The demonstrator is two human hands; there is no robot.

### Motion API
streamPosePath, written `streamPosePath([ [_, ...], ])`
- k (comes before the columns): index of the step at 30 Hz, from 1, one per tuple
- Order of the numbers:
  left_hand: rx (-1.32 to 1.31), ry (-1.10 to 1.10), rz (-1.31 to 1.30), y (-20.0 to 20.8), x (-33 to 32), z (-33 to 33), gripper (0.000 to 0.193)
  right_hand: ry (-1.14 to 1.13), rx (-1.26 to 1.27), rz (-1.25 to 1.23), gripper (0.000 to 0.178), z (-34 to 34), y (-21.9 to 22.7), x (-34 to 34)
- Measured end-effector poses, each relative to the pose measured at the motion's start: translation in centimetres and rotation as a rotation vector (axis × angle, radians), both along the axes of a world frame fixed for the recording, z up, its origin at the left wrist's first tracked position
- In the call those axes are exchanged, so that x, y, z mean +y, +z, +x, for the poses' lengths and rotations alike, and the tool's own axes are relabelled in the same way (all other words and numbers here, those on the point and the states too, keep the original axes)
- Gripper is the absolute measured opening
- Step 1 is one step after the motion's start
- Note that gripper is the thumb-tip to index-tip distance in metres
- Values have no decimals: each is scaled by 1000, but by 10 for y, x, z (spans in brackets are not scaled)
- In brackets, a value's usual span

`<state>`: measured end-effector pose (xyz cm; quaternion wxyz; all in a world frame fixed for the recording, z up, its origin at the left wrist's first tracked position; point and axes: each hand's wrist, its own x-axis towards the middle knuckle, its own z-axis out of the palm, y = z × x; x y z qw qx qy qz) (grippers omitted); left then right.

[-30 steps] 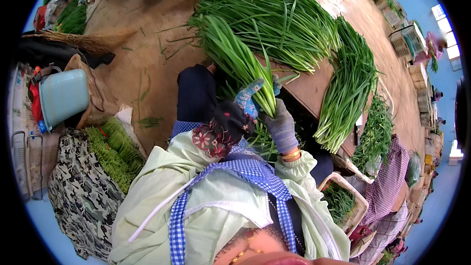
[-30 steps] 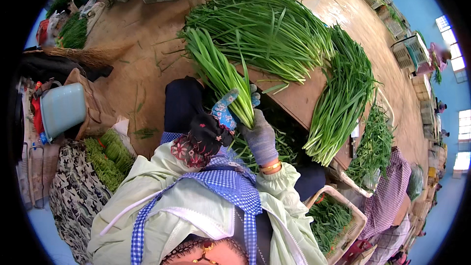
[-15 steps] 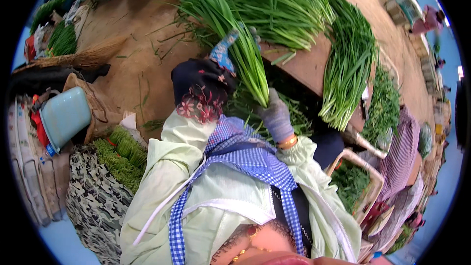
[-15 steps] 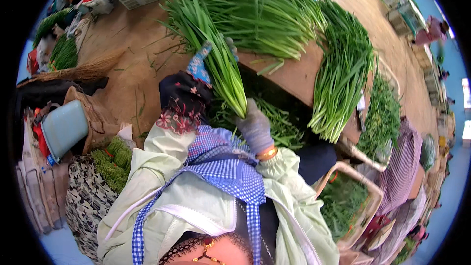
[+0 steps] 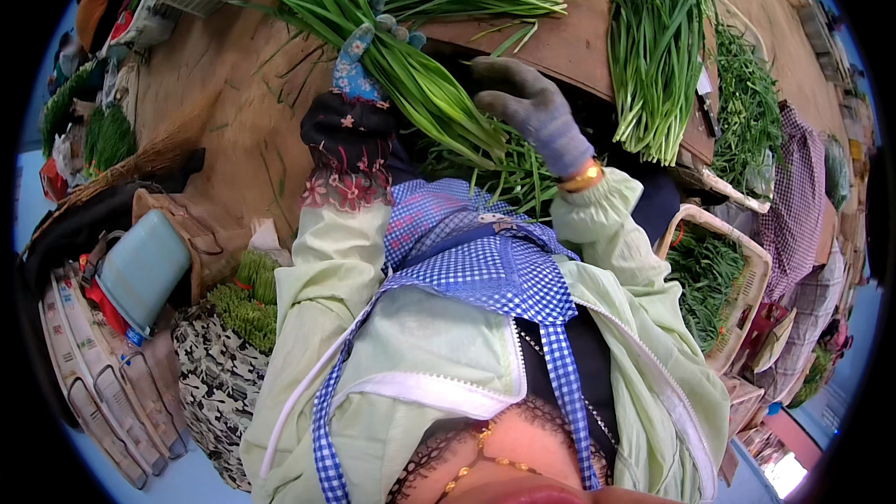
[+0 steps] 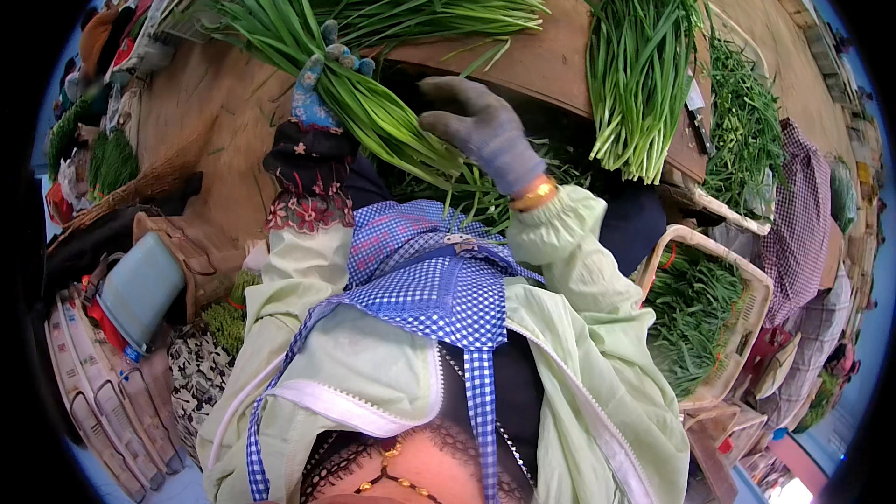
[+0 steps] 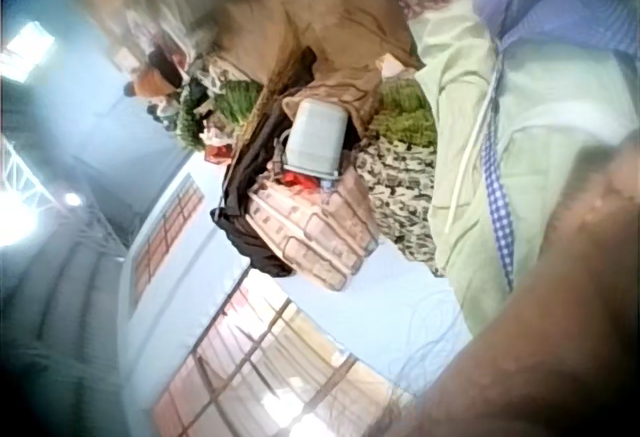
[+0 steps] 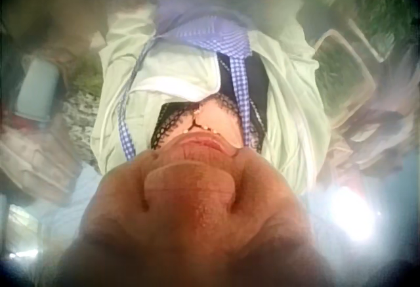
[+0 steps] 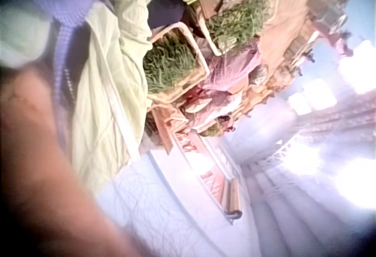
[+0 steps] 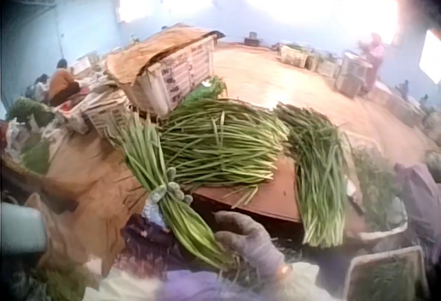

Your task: The person gathers green onions from a pile, aligns them into neat bunches, and secures them with red rubber bands. The person then places the finished bundles onto a wooden table.

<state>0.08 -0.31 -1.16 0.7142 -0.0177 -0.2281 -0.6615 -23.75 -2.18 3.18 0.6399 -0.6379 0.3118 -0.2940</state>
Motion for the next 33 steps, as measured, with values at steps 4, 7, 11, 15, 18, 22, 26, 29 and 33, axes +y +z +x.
streamPosePath([
  [4,8,-28,15,1,4,-10,45,-9,61,13,22,19,-7,-3],
  [7,6,60,100,3,11,-11,44,-89,30,153,18,19,-3,-2],
  [11,18,163,139,0,10,-10,37,-181,-344,535,18,10,-17,-5],
  [15,275,84,10,-6,17,2,34,-98,-651,648,18,-13,-14,0],
  [18,314,140,-103,-2,22,22,32,16,-139,219,25,-59,-29,-8],
  [22,142,237,-122,8,27,44,34,186,812,-192,38,-99,-48,-6],
  [26,-98,373,214,8,18,39,33,-105,583,-832,59,-65,-21,0],
  [29,-118,456,556,23,8,-14,35,-121,316,-898,96,-14,9,13],
  [33,-72,465,585,30,-2,-58,31,-99,618,-564,98,17,-9,16],
])
